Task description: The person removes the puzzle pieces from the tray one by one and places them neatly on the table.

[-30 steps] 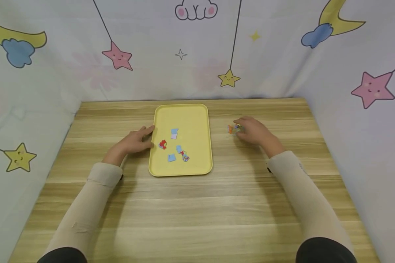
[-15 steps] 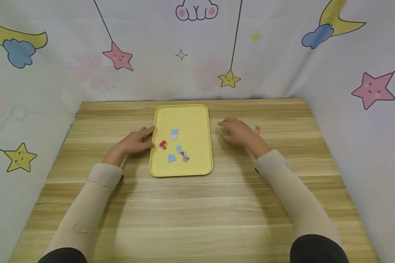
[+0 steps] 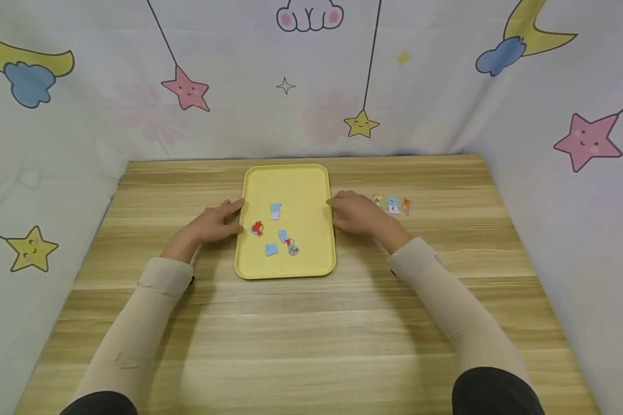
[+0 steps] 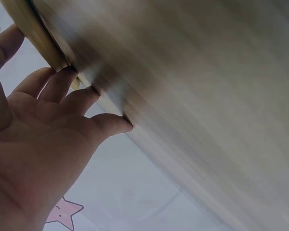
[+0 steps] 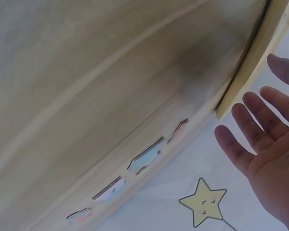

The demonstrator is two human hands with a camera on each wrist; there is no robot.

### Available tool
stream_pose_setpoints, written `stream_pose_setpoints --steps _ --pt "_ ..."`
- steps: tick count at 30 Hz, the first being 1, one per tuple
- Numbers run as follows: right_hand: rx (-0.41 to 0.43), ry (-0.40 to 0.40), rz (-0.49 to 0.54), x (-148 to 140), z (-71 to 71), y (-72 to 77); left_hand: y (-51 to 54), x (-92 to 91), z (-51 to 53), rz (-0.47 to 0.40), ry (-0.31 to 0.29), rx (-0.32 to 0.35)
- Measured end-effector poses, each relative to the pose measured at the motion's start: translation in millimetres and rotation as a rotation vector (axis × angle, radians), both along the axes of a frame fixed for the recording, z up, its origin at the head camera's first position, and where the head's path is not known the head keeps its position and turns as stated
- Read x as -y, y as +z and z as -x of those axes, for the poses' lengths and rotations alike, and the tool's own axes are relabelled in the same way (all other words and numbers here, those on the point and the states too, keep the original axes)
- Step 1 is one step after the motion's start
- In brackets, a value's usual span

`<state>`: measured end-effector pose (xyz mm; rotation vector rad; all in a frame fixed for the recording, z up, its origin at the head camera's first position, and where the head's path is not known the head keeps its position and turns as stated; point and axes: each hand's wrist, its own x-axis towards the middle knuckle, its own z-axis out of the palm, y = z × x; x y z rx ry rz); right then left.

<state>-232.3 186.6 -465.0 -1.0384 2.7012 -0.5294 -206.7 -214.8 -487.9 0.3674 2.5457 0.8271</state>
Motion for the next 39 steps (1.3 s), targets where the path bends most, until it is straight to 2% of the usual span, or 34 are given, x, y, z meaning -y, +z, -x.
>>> stream_pose_setpoints --steps 13,20,27,33,39 --pt "0.051 0.059 -0.027 25 -7.4 -1.4 1.3 0.4 -0.5 -0.006 0.002 -0.003" --pt "0.048 0.102 -0.023 33 -12.0 -5.0 4.7 -1.6 -2.1 -0.003 -0.004 0.001" --pt "0.102 0.103 -0.020 45 -19.1 -4.0 4.7 -0.4 -2.8 0.000 0.006 0.009" --pt "0.082 0.114 -0.043 53 -22.6 -4.7 7.2 -0.5 -3.8 -0.007 0.013 0.004" --pt "0.064 0.142 -0.068 61 -26.6 -5.9 4.5 0.3 -3.4 -0.011 0.011 0.011"
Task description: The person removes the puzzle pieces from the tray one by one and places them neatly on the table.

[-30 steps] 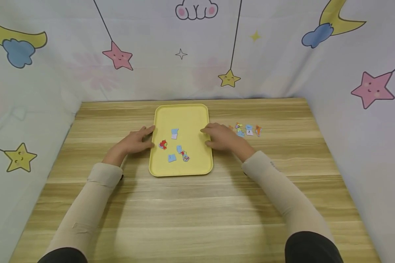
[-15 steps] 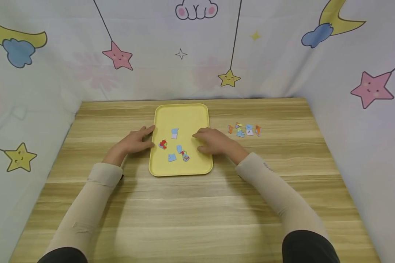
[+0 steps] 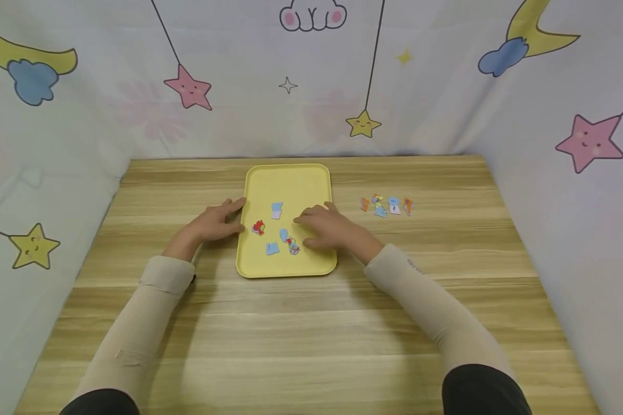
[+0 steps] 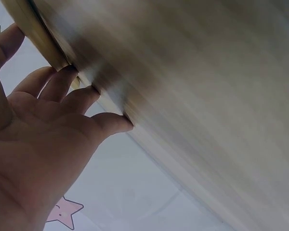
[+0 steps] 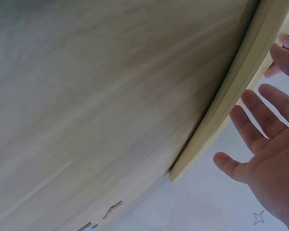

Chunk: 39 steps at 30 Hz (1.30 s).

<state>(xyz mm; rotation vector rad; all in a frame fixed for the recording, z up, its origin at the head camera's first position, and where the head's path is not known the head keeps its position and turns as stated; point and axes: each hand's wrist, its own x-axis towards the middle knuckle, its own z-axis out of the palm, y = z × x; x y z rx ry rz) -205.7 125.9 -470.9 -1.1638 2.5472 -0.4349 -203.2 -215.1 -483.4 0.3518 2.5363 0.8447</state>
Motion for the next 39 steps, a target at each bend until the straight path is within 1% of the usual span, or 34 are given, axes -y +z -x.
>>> stream_pose_setpoints --steps 4,10,14,20,27,33,39 --pt "0.001 0.019 0.004 6 -2.4 0.0 -0.9 -0.4 0.9 0.000 -0.002 -0.006" --pt "0.035 0.061 0.007 14 -4.1 1.0 -3.1 0.4 2.5 -0.002 -0.006 -0.003" --pt "0.043 0.079 0.006 20 -4.6 2.3 -3.0 0.7 2.4 -0.008 -0.004 -0.002" --pt "0.033 0.084 -0.022 26 -4.8 1.2 -1.7 -0.1 2.4 -0.010 -0.006 -0.008" --pt "0.032 0.116 -0.045 33 -4.4 -0.3 -0.8 -0.5 2.0 -0.011 0.001 0.000" --pt "0.015 0.132 -0.043 36 -5.4 -2.0 0.5 -1.4 1.0 -0.009 0.002 -0.001" --pt "-0.015 0.153 -0.033 38 -8.6 0.7 1.9 -1.8 0.7 -0.005 0.003 0.004"
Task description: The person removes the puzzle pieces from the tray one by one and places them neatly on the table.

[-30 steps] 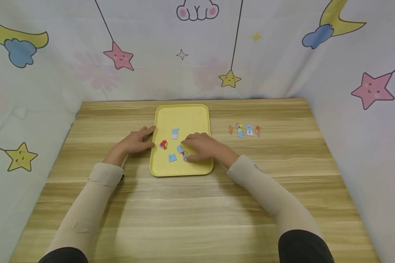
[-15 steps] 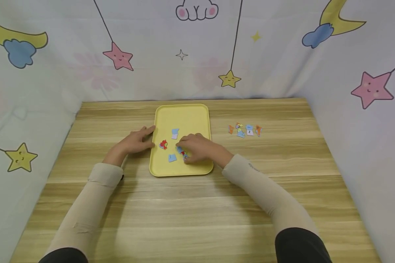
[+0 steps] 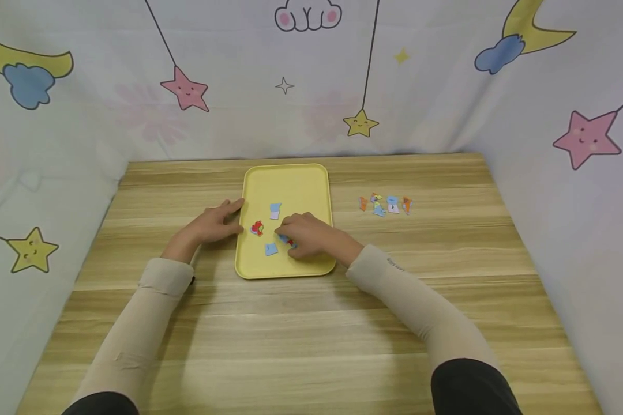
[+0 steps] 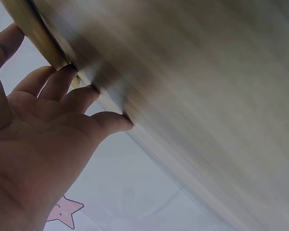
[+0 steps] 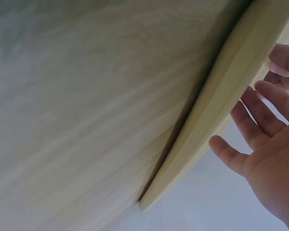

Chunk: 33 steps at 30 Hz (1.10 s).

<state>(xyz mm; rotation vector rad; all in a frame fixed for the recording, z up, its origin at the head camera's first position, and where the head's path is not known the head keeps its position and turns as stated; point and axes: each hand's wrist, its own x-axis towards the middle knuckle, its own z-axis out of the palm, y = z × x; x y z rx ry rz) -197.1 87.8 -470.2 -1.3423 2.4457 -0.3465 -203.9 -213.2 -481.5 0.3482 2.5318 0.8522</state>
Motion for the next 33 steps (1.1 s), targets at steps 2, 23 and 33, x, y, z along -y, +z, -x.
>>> stream_pose_setpoints --steps 2,23,33 --pt "0.014 0.002 -0.007 0 -0.4 2.2 -0.6 0.3 0.2 0.001 -0.001 -0.001" --pt "0.070 -0.028 -0.060 -3 -2.3 7.6 -1.3 -0.2 0.2 0.003 0.000 -0.009" --pt "0.036 -0.082 -0.020 -11 -0.3 5.1 -1.9 0.1 0.1 -0.006 -0.002 -0.018"
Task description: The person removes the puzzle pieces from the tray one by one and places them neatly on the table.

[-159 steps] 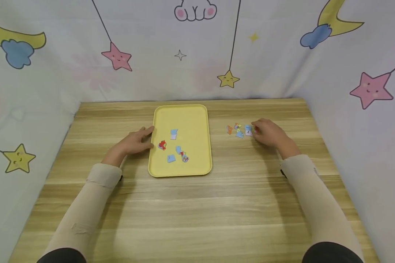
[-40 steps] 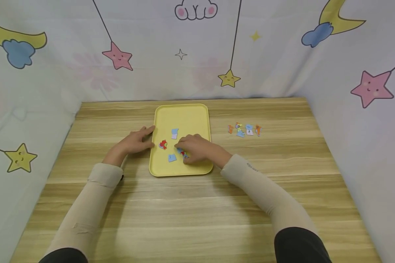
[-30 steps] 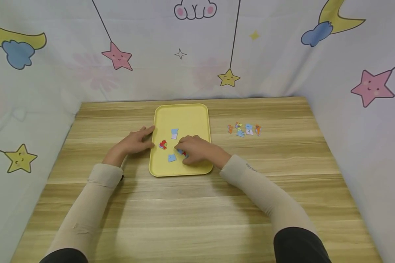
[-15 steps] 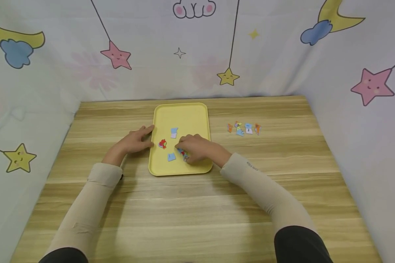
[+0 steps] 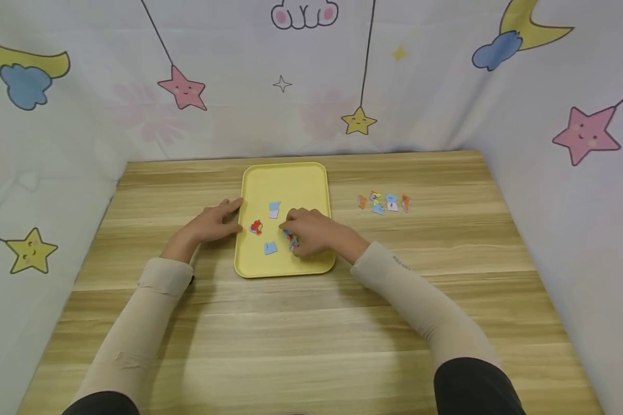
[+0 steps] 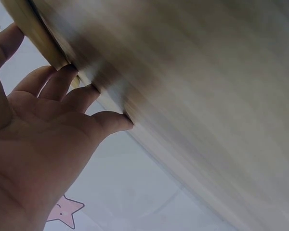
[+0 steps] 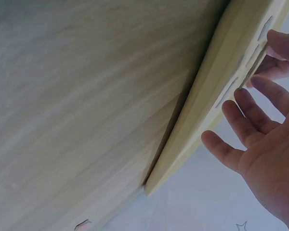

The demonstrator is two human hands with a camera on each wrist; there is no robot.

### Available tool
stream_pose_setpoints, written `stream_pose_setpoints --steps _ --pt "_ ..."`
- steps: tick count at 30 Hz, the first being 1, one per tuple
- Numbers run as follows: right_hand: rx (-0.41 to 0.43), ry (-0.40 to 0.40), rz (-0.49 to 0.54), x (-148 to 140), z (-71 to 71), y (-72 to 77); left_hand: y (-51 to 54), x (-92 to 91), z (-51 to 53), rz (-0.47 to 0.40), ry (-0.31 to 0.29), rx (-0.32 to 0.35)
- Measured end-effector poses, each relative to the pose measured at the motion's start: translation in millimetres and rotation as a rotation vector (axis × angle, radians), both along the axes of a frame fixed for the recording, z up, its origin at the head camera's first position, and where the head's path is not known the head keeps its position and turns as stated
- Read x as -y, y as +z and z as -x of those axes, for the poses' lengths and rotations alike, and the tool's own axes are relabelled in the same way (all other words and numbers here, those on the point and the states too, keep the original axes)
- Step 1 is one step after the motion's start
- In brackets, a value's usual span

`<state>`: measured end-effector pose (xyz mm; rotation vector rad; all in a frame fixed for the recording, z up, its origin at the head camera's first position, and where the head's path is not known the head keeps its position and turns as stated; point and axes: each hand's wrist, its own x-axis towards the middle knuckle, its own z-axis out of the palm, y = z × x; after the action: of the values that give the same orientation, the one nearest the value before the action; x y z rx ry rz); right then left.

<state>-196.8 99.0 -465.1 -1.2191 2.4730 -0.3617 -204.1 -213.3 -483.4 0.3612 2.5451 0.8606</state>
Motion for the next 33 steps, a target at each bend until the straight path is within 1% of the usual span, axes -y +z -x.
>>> stream_pose_setpoints --steps 5,12,19,27,33 --pt "0.007 -0.005 0.047 -7 1.5 0.2 -0.1 0.0 -0.3 -0.003 -0.006 -0.005" --pt "-0.011 -0.017 0.084 -14 3.9 3.9 -1.2 1.6 -0.1 0.002 0.006 0.002" --pt "0.014 -0.050 0.080 -19 5.4 9.3 -2.5 2.3 0.9 0.003 -0.003 0.005" --pt "0.042 -0.089 0.125 -29 7.1 9.4 -1.7 1.8 0.8 0.001 -0.001 0.008" --pt "0.050 -0.130 0.099 -38 9.8 10.2 -1.6 1.9 0.7 0.004 -0.001 0.009"
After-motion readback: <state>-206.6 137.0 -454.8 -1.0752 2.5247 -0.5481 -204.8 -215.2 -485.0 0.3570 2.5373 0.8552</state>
